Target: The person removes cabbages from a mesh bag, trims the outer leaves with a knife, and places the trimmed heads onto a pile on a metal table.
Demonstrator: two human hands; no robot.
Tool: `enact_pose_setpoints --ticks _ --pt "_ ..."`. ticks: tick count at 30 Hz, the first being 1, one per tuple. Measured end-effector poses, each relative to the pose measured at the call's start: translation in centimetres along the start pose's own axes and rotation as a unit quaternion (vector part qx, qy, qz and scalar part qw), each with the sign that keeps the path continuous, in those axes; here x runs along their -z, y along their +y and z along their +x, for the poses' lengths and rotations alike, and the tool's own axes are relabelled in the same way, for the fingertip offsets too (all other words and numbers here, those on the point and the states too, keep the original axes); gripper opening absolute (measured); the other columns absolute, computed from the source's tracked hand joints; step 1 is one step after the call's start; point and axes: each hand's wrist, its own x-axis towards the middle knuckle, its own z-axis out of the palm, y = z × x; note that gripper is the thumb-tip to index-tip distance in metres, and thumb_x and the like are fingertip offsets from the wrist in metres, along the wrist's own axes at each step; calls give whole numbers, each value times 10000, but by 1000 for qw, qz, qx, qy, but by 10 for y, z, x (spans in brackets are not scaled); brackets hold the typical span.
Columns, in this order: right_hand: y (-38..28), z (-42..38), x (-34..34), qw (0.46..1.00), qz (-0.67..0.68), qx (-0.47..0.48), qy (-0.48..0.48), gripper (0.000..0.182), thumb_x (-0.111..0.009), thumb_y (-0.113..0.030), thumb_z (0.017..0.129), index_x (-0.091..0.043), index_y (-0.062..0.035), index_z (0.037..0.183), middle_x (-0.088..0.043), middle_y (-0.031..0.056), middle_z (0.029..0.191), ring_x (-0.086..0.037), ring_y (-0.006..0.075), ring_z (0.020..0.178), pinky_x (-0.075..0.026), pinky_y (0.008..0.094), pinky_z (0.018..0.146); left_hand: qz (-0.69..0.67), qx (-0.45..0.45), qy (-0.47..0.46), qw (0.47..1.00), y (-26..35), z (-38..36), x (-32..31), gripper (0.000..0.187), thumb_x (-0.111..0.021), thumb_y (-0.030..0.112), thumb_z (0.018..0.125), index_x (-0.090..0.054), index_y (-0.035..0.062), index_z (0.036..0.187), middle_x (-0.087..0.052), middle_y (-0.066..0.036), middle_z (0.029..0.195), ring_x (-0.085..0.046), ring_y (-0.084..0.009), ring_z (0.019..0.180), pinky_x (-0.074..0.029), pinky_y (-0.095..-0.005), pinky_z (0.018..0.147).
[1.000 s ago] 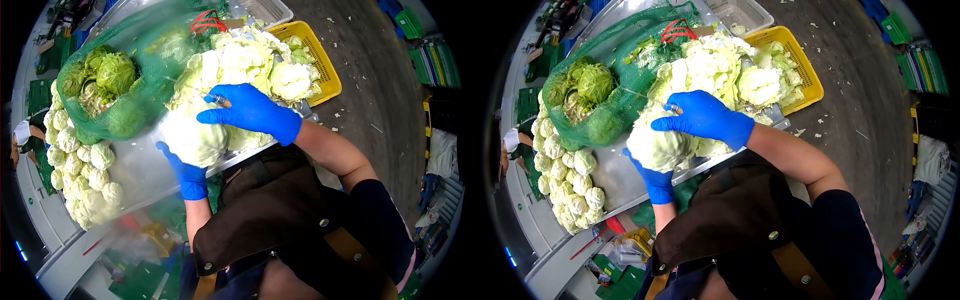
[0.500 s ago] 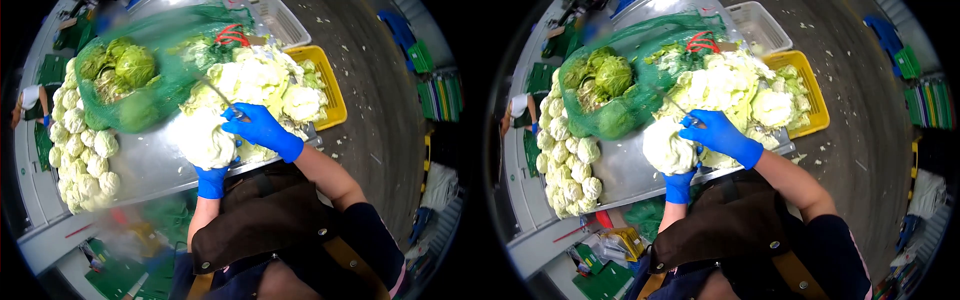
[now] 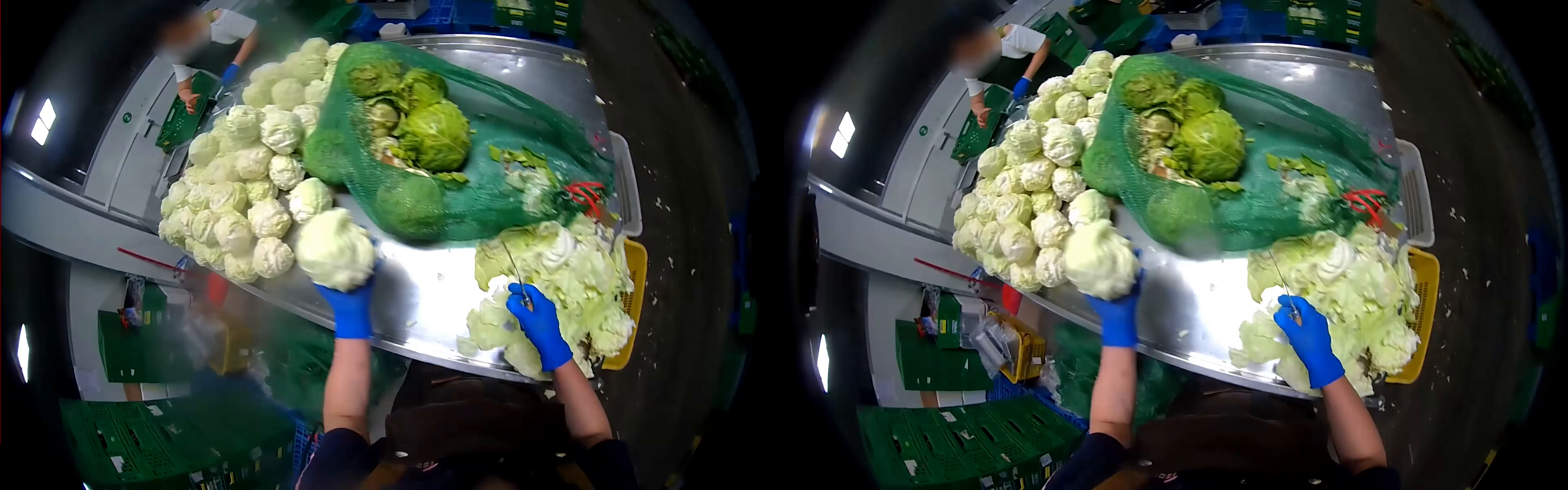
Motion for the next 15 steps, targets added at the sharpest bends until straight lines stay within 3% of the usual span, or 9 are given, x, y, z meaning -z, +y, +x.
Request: enact_pose_setpoints --ticks 2,4,5,6,7,8,9,11,15 --pt "-6 7 -12 997 -68 44 0 361 -667 -246 847 -629 -35 1137 -685 145 1048 -672 258 950 -508 335 824 -84 21 90 992 -47 50 32 688 -629 494 801 -431 116 1340 -482 -95 1358 -451 -296 1261 -352 -492 1067" --pt "-10 12 -25 994 -90 55 -5 344 -664 -241 847 -637 -37 1123 -685 148 1040 -673 264 941 -509 335 820 -129 40 165 977 -103 94 54 826 -514 640 829 -301 121 1435 -373 -110 1463 -378 -336 1312 -326 -565 1066" --pt "-11 13 -32 993 -99 59 -6 335 -662 -238 847 -641 -38 1116 -685 149 1035 -673 267 937 -509 335 818 -343 119 196 911 -118 118 64 854 -479 676 824 -274 137 1454 -349 -108 1480 -345 -350 1329 -311 -592 1062" --pt "-13 12 -38 994 -96 54 -6 315 -659 -233 846 -651 -38 1094 -688 150 1027 -674 268 939 -510 333 813 -538 191 214 793 -132 141 73 883 -444 713 819 -247 153 1472 -324 -106 1497 -311 -363 1346 -296 -619 1057" --pt "-13 12 -44 994 -95 48 3 310 -659 -226 846 -652 -39 1094 -690 147 1024 -675 265 936 -511 332 810 -702 253 219 629 -147 163 84 911 -408 749 814 -220 169 1491 -299 -105 1514 -278 -377 1363 -282 -646 1053" --pt "-13 12 -49 995 -94 42 12 306 -659 -220 846 -653 -41 1093 -692 143 1021 -676 261 933 -512 331 807 -723 235 200 618 -168 182 93 864 -400 744 821 -238 221 1490 -271 -91 1527 -268 -361 1370 -269 -673 1042" --pt "-13 11 -54 995 -94 35 21 301 -659 -214 846 -654 -42 1092 -693 140 1018 -677 258 930 -512 329 804 -760 204 165 595 -239 200 97 822 -396 741 825 -283 250 1475 -264 -68 1532 -259 -353 1375 -275 -676 1035" --pt "-22 10 -62 995 -85 18 54 265 -661 -168 838 -668 -49 1074 -704 105 971 -672 201 855 -510 304 766 -713 298 253 583 -203 231 116 811 -394 747 818 -363 226 1438 -355 -87 1483 -337 -354 1338 -289 -651 1054" --pt "-27 16 -76 991 -79 25 103 237 -662 -130 824 -683 -49 1046 -702 72 909 -623 131 745 -495 270 706 -718 241 203 621 -236 275 137 753 -376 696 854 -315 258 1463 -297 -67 1515 -280 -350 1369 -266 -676 1040"
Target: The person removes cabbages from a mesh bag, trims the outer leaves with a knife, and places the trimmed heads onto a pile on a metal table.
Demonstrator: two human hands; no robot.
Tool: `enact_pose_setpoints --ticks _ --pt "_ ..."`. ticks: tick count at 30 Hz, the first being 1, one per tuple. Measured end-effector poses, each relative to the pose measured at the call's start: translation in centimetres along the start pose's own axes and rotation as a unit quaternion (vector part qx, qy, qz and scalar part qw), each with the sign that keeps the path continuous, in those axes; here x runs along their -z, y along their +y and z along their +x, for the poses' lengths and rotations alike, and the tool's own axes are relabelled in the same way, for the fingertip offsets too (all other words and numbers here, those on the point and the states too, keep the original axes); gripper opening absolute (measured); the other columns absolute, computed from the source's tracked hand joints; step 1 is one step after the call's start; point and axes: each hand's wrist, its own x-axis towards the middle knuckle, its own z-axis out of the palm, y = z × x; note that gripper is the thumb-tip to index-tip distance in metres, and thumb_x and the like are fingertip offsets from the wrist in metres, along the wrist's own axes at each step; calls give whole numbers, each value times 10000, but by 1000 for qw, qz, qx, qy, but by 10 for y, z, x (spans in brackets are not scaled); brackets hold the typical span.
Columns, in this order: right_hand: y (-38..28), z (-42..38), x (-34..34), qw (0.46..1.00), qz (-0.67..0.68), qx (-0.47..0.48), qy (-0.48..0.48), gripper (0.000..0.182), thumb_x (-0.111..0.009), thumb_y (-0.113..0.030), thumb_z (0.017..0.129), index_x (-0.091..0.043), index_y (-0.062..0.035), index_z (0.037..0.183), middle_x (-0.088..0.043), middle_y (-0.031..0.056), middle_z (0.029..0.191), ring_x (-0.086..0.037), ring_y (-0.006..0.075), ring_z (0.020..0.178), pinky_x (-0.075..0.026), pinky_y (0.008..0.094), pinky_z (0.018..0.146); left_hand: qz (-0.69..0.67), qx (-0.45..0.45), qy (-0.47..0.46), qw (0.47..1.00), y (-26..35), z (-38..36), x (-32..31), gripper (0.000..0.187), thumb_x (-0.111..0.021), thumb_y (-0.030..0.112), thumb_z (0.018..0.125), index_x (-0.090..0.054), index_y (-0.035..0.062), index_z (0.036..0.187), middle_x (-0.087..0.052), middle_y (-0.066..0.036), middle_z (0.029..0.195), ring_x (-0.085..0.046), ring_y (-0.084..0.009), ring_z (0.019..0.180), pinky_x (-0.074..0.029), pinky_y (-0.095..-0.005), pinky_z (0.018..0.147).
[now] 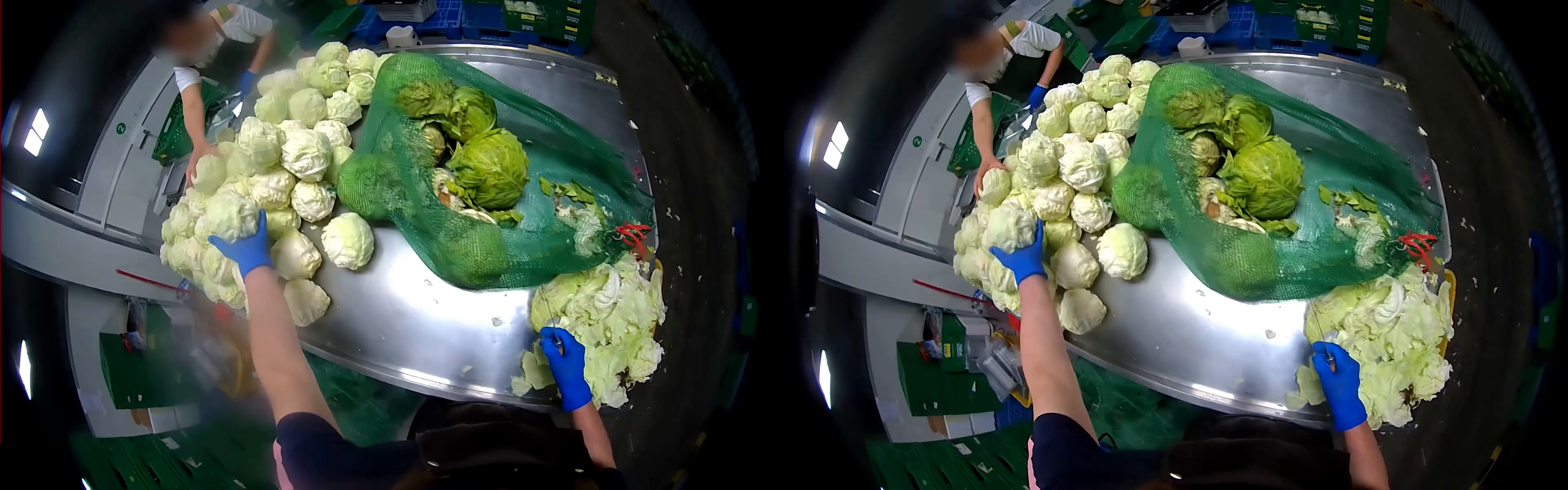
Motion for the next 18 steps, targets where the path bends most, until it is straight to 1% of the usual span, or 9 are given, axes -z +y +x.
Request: enact_pose_setpoints --ticks 3,6,7,8,9,12,14,16,18 --pt "-12 3 -4 1000 -12 -25 -9 235 -667 -125 825 -683 -38 1042 -706 88 907 -634 127 756 -501 273 712 7 -24 13 1000 12 30 -10 747 -375 682 857 -327 246 1461 -290 -66 1518 -254 -339 1391 -247 -683 1047" --pt "-20 5 -15 1000 -13 -18 -10 238 -666 -117 827 -676 -27 1046 -709 95 912 -641 132 762 -504 278 717 33 -61 -41 997 24 64 -8 787 -477 628 855 -252 218 1488 -215 -87 1547 -219 -361 1405 -239 -660 1066" --pt "-20 5 -17 1000 -9 -22 -14 236 -666 -115 828 -673 -22 1044 -708 97 913 -642 138 760 -505 279 716 33 -61 -6 998 28 73 -9 807 -506 613 852 -230 209 1493 -202 -92 1550 -218 -368 1405 -239 -655 1068" --pt "-18 6 -21 999 -5 -26 -19 234 -666 -114 829 -671 -17 1041 -708 99 914 -644 144 758 -505 280 716 34 -62 29 997 31 69 -24 829 -535 598 849 -208 201 1499 -190 -97 1554 -216 -375 1404 -239 -650 1071" --pt "-17 7 -25 999 0 -29 -23 232 -666 -112 829 -668 -13 1039 -708 101 916 -645 150 756 -505 281 715 64 -82 22 994 32 68 -33 854 -571 560 856 -174 169 1502 -196 -103 1547 -221 -383 1400 -242 -641 1074" --pt "-15 8 -38 999 22 2 -23 229 -664 -113 834 -656 -3 1034 -706 108 917 -648 167 751 -504 284 707 119 -54 -5 991 35 66 -36 828 -550 561 875 -191 145 1494 -225 -102 1533 -232 -375 1397 -259 -624 1074" --pt "-16 7 -43 999 23 1 -34 225 -666 -117 835 -648 1 1026 -705 112 915 -648 173 746 -503 285 700 161 -24 -2 987 30 62 -27 815 -521 560 898 -202 87 1480 -281 -121 1503 -282 -369 1372 -298 -584 1071" --pt "-20 5 -43 999 13 0 -45 223 -666 -121 837 -643 2 1021 -702 111 906 -647 174 743 -502 286 693 179 -15 8 984 18 55 -16 790 -566 522 888 -270 45 1444 -368 -165 1447 -374 -403 1303 -336 -591 1049" --pt "-27 2 -38 998 -5 2 -58 221 -665 -123 839 -640 0 1020 -698 104 889 -645 169 742 -500 286 685 222 -3 15 975 2 36 -12 706 -535 499 915 -342 33 1411 -445 -180 1391 -488 -389 1214 -426 -554 981"
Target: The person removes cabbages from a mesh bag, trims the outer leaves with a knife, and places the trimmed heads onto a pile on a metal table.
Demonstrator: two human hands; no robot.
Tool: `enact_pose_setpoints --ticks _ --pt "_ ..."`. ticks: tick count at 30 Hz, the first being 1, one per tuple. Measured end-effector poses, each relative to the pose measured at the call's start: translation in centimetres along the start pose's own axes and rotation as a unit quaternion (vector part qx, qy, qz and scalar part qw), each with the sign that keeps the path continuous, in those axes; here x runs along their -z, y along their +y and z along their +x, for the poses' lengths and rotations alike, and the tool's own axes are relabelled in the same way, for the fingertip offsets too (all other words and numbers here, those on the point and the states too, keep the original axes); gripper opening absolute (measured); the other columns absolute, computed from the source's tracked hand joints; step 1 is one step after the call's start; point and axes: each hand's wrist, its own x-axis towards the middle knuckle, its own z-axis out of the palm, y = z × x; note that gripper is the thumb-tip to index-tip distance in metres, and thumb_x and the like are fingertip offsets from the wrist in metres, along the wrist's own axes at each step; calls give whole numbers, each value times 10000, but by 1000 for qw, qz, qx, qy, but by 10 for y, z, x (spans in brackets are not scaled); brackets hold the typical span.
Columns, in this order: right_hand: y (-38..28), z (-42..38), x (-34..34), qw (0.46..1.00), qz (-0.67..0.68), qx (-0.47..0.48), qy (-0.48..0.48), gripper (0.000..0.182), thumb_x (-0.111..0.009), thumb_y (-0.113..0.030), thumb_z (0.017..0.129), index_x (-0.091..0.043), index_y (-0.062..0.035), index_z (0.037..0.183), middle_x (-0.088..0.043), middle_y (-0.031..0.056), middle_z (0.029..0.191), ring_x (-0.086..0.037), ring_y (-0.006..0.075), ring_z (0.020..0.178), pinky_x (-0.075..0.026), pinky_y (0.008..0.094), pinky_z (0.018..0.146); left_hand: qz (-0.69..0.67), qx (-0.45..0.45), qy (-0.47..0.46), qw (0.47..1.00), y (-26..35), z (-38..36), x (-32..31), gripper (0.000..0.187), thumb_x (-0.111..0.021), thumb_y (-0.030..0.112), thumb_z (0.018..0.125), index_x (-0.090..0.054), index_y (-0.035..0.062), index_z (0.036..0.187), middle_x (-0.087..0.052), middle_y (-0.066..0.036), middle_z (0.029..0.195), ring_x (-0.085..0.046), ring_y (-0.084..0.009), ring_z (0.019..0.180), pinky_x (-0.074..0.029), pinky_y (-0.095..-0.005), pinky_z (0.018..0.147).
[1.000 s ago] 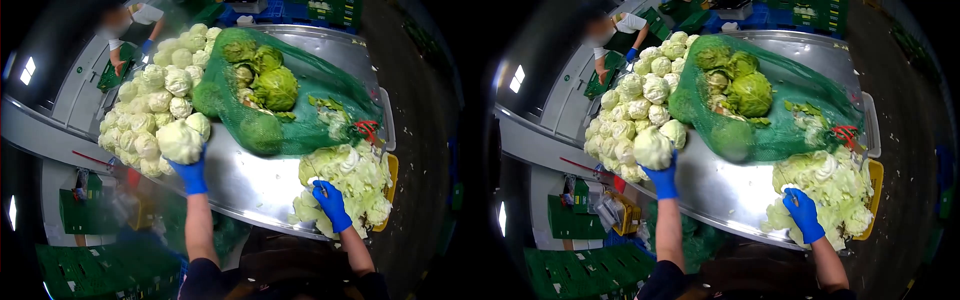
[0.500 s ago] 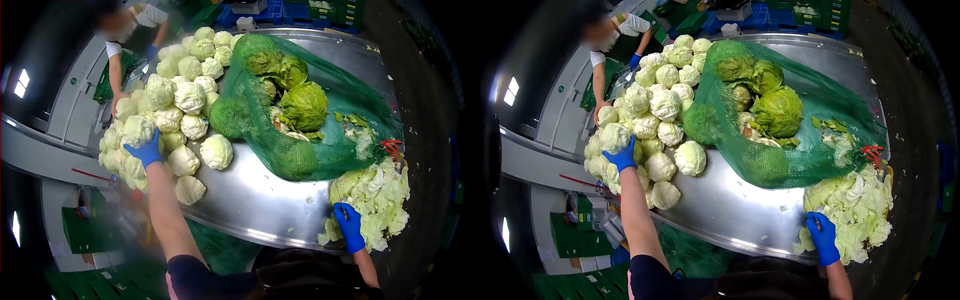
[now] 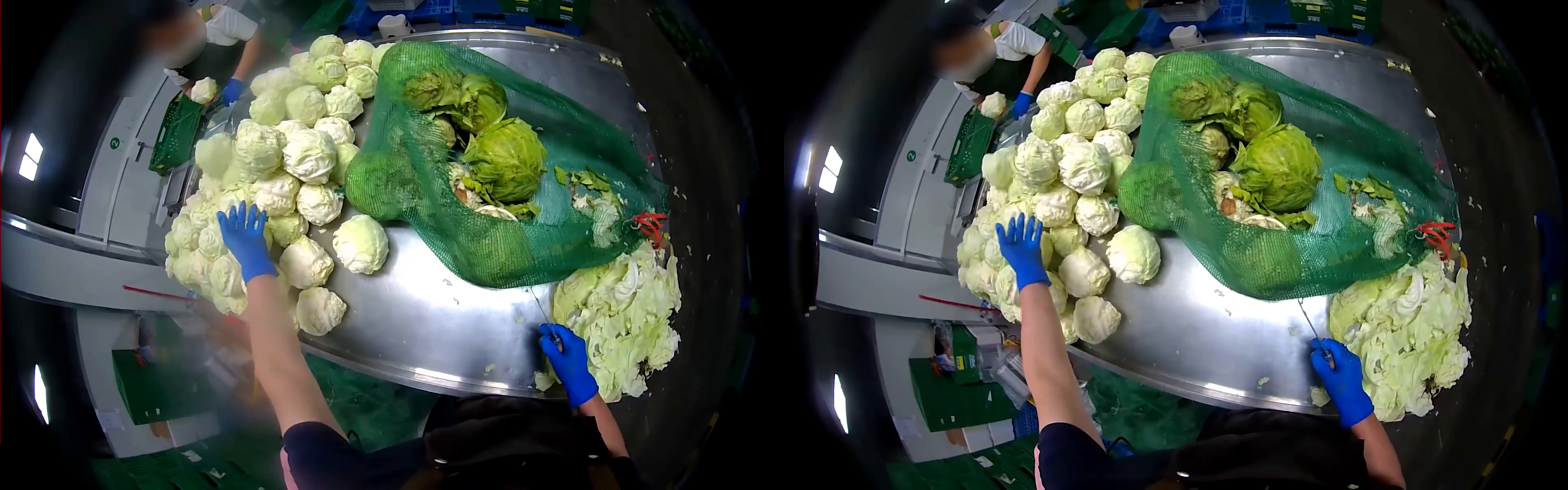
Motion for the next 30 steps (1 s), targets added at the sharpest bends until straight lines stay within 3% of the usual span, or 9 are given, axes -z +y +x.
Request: enact_pose_setpoints --ticks 8,12,14,17,19,20,22,28,30 --pt "24 -25 25 999 30 -6 37 202 -624 -139 875 -630 -31 1046 -687 98 927 -650 164 824 -502 303 747 202 -43 -115 972 -49 -94 -12 514 -476 343 960 -438 28 1364 -515 -168 1348 -540 -329 1185 -478 -470 932" --pt "51 -42 52 997 67 -34 15 209 -596 -192 904 -614 -39 1046 -656 97 930 -643 178 794 -494 302 740 327 -80 -265 904 -88 -234 -49 429 -486 137 937 -462 1 1344 -556 -160 1304 -559 -269 1174 -473 -397 939" --pt "60 -48 58 992 113 -54 28 223 -581 -231 916 -614 -37 1020 -649 102 910 -636 180 728 -495 294 706 431 -94 -396 805 -114 -292 -38 531 -612 106 840 -466 -11 1337 -523 -159 1346 -520 -268 1209 -437 -396 971" --pt "70 -46 68 994 77 -68 43 258 -551 -265 930 -599 -27 1017 -644 129 846 -639 202 669 -496 310 665 459 -105 -610 637 -143 -407 -60 742 -752 275 755 -442 45 1388 -393 -184 1460 -360 -353 1355 -310 -474 1082" --pt "112 -33 65 991 45 -110 59 290 -563 -284 921 -582 -12 1021 -645 131 740 -651 216 657 -499 331 650 478 -138 -714 493 -177 -461 -71 849 -746 477 737 -398 162 1445 -186 -226 1542 -126 -450 1423 -148 -573 1122" --pt "123 -29 70 990 65 -107 66 292 -567 -287 919 -581 -11 1015 -641 132 721 -651 228 657 -498 341 648 487 -131 -728 464 -189 -489 -78 833 -723 556 718 -427 238 1429 -164 -232 1545 -97 -496 1409 -130 -618 1104" --pt "142 -23 84 986 106 -97 79 296 -574 -292 913 -580 -10 1003 -633 135 681 -652 252 658 -495 361 642 496 -154 -755 400 -222 -533 -92 837 -711 594 704 -452 227 1410 -169 -258 1530 -102 -496 1407 -129 -643 1088" --pt "213 -14 103 985 -42 51 159 301 -528 -307 945 -585 -28 1042 -654 187 917 -624 367 754 -488 454 673 480 -173 -727 460 -293 -606 -123 785 -691 550 765 -468 113 1378 -219 -320 1480 -137 -491 1402 -147 -617 1094" --pt "233 -7 142 967 -170 148 118 235 -510 -256 942 -589 -72 1066 -646 166 954 -633 346 783 -495 448 671 471 -170 -732 462 -306 -626 -138 810 -681 558 767 -442 118 1403 -192 -317 1496 -116 -494 1407 -136 -630 1089"
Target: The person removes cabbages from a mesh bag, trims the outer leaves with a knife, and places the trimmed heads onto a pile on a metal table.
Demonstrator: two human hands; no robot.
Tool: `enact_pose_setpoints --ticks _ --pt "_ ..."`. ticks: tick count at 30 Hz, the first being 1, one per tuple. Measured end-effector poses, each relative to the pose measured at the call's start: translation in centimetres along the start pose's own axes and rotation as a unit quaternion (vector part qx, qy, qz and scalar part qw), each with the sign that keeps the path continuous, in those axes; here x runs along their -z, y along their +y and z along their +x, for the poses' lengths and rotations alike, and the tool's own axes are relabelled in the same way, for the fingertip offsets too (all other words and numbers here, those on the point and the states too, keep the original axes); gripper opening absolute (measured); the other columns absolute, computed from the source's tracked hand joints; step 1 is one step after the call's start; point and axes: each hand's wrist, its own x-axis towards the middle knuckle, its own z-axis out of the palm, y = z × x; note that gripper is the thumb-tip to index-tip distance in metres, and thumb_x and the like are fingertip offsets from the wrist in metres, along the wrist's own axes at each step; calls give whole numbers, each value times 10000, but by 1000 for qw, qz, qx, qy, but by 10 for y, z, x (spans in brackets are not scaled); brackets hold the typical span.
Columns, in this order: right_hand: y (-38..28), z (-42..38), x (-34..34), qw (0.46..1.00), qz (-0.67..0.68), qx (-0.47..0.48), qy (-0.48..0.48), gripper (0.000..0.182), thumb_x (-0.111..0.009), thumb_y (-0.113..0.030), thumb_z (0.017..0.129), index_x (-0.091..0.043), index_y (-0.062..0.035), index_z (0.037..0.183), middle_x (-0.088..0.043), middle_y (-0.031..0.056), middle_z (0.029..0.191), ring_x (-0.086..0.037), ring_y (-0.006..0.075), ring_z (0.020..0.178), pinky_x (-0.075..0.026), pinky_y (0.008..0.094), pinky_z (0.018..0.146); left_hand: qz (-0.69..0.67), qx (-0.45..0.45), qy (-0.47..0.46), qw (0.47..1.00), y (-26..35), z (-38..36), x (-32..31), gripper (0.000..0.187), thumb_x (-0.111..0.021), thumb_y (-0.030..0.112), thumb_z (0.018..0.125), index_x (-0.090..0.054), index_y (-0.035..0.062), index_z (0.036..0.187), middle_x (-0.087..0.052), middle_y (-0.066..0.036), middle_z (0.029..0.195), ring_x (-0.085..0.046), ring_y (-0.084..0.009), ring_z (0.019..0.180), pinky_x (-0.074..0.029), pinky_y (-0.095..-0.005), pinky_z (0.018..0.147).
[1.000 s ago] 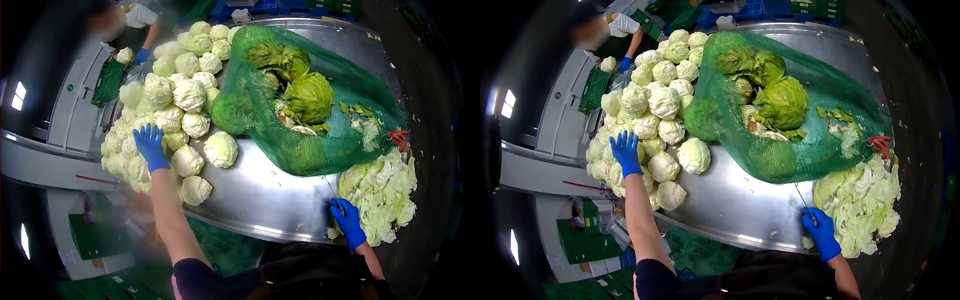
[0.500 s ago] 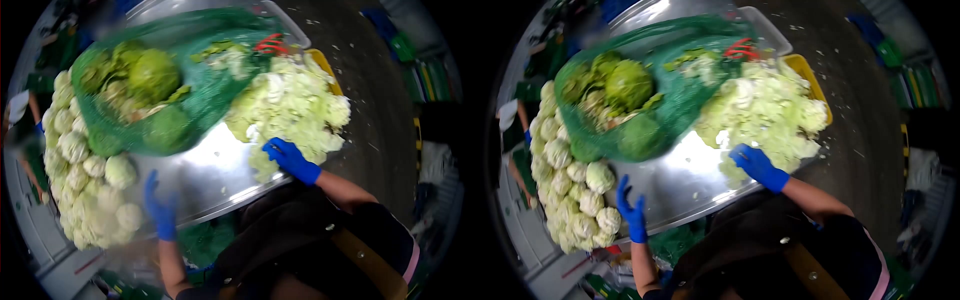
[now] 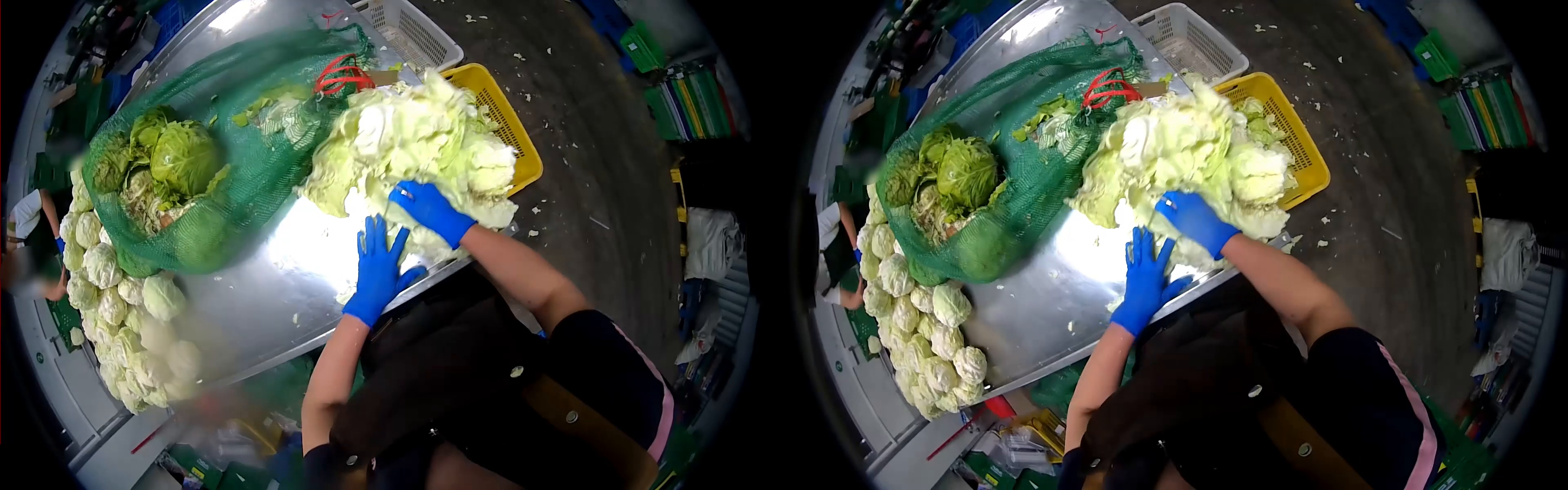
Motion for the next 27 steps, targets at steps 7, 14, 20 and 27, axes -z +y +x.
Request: enact_pose_setpoints --ticks 7,14,20,27 --pt "78 21 115 993 -15 -112 -20 284 -541 -334 920 -644 -80 993 -657 182 956 -633 369 880 -501 421 736 11 -27 41 999 64 98 -35 889 -642 629 751 -373 151 1451 -159 -266 1530 -58 -477 1423 -86 -697 1052" --pt "133 18 180 961 -77 -252 88 333 -497 -371 917 -609 -69 999 -634 239 993 -584 436 943 -476 504 766 -58 -116 97 987 72 99 1 756 -752 445 739 -480 84 1345 -355 -197 1464 -238 -452 1382 -226 -580 1090" --pt "43 13 160 968 43 -205 141 288 -591 -340 907 -621 -55 933 -657 186 805 -646 370 754 -495 400 642 -48 -19 222 974 -19 57 87 587 -745 330 783 -551 38 1253 -451 -211 1388 -349 -412 1340 -286 -498 1095" --pt "-67 30 42 939 296 -165 -58 220 -647 -257 873 -649 -76 998 -659 61 801 -625 134 751 -491 281 691 259 132 263 920 -119 25 263 588 -644 371 876 -479 48 1339 -467 -206 1380 -414 -398 1286 -294 -459 1088"
